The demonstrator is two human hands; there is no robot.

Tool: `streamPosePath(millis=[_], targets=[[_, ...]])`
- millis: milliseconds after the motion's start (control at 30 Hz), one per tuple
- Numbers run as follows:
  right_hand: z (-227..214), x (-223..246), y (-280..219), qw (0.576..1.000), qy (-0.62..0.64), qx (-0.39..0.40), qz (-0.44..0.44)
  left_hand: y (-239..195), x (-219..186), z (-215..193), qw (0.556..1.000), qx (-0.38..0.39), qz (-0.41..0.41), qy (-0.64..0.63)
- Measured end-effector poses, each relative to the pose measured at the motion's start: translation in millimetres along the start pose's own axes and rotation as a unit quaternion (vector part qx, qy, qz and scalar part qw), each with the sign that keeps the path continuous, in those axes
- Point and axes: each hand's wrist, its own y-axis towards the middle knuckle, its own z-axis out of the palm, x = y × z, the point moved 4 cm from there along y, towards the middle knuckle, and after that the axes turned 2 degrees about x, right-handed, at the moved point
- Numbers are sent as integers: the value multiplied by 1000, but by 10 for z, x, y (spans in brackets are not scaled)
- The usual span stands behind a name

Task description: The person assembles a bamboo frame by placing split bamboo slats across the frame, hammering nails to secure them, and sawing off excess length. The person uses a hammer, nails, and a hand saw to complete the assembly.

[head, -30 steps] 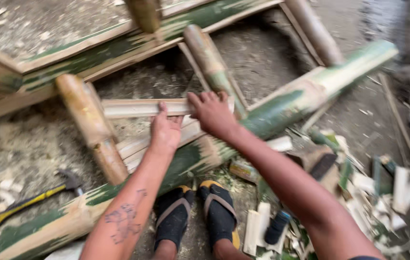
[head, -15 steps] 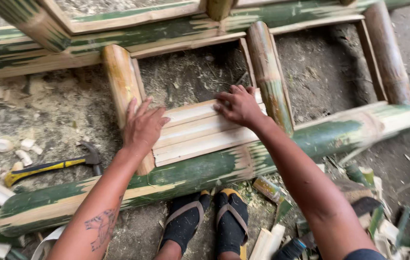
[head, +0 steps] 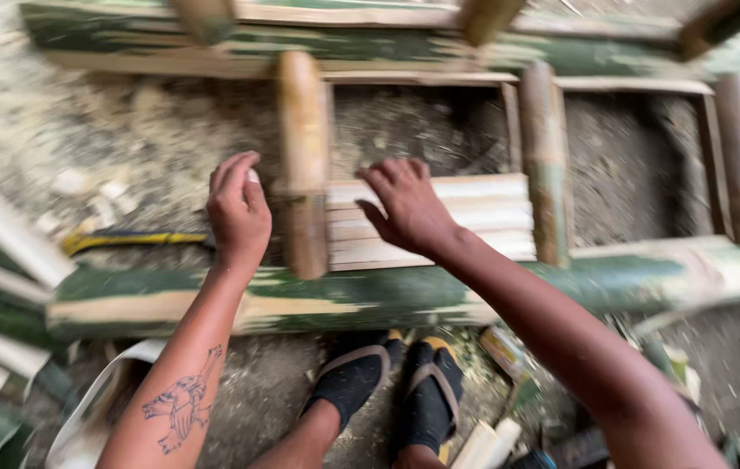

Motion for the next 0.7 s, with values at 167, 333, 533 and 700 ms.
streamPosePath(millis=[167,333,533,700], targets=[[778,1185,564,950,-50,297,-80,-474,692,-1196,946,-182,-215,-157],[1664,1844,1255,971,46,234,-27,-1491,736,-2087,892,-200,-296,-275],[2467,1986,1656,982,176,66,37,-2375,896,-2242,874,189,-447,-7],[2526,1764,1690,977,33,186,99,-2262,983,-1756,859,328,-359,160]])
